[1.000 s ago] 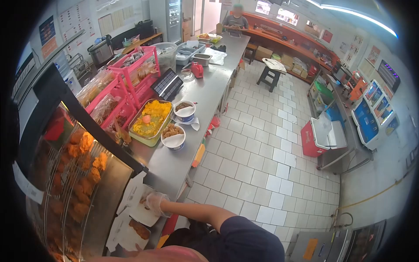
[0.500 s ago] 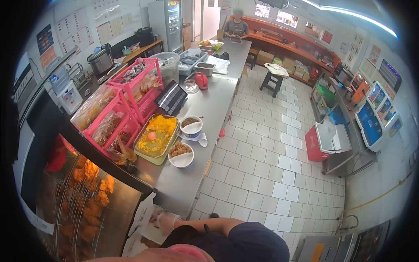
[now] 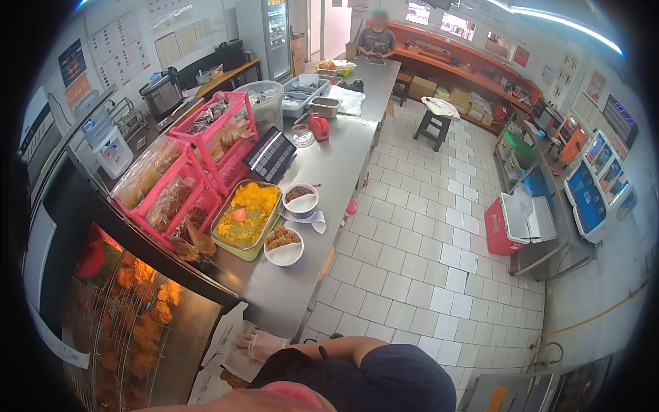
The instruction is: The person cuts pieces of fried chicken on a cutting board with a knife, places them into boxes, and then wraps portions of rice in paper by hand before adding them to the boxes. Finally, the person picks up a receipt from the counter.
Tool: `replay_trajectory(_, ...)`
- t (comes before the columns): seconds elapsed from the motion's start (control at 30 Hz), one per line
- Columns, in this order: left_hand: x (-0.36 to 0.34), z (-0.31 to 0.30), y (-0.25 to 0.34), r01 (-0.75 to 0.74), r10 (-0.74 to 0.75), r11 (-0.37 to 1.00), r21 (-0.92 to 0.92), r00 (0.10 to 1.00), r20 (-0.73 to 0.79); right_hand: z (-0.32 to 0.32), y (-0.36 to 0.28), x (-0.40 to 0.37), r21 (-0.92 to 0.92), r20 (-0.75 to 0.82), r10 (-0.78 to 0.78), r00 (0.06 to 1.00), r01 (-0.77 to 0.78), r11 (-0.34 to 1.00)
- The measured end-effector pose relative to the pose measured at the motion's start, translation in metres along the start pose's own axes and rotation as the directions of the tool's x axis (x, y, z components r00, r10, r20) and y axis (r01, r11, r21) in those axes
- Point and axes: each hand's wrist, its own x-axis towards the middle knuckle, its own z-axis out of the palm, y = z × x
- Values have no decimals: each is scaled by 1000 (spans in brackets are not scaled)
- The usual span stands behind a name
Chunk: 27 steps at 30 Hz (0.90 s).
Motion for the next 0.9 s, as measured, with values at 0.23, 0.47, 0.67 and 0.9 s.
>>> replay_trajectory(0.23, 0, -1, 5, -1, 1, 1000, -1, 1000, -10, 31, 14, -5, 111, -136, -144, 980, 159, 981)
replay_trajectory(0.47, -2, -6, 2, -2, 2, 1000, -2, 1000, -17, 57, 20, -6, 224, -217, -78, 973, 127, 966)
replay_trajectory(0.67, -5, -17, -9, 2, -3, 1000, -25, 999, -40, 20, 8, -3, 414, -19, 44, 999, -32, 910)
replay_trajectory(0.9, -6, -22, -4, -7, 3, 997, -71, 998, -60, -67, 32, -58, 596, 52, 267, 962, -245, 765)
